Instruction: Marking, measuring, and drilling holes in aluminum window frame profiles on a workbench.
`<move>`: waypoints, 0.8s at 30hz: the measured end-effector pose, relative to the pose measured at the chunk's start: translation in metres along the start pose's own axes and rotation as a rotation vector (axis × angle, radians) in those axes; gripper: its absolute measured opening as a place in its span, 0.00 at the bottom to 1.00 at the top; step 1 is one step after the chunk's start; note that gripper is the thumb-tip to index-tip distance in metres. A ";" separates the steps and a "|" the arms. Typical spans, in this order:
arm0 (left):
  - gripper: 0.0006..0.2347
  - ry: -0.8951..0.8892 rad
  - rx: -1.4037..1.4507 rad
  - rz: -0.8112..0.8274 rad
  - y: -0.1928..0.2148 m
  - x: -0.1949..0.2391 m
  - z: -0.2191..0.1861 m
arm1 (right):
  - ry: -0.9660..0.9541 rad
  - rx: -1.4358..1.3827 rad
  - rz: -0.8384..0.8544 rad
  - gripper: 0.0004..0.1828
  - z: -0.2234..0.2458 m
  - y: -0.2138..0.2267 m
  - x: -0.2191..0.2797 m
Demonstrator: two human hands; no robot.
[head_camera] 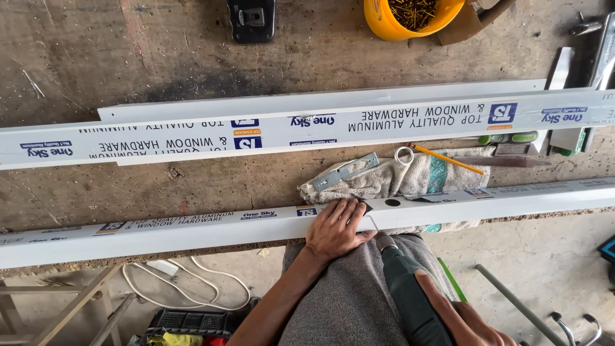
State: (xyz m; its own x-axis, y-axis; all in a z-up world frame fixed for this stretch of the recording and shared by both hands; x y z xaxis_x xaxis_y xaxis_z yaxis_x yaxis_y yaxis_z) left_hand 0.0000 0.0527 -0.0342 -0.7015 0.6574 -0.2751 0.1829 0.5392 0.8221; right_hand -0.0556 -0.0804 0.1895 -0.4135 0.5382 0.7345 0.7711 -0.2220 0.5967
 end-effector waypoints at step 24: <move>0.31 0.034 0.086 0.074 -0.017 0.008 0.002 | 0.191 0.074 -0.240 0.43 0.004 -0.008 0.003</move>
State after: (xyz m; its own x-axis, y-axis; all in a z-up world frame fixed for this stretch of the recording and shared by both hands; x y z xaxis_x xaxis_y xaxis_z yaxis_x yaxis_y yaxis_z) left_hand -0.0078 0.0500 -0.0511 -0.7069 0.6795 -0.1967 0.2926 0.5340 0.7932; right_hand -0.0606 -0.0739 0.1856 -0.6663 0.4039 0.6268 0.6706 -0.0430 0.7405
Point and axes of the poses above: each hand's wrist, its own x-axis away from the middle knuckle, its own y-axis out of the back of the hand, z = x × y, the point moved 8 cm from there along -x, towards the middle knuckle, and after that the axes turned 1 degree about x, right-handed, at the moved point
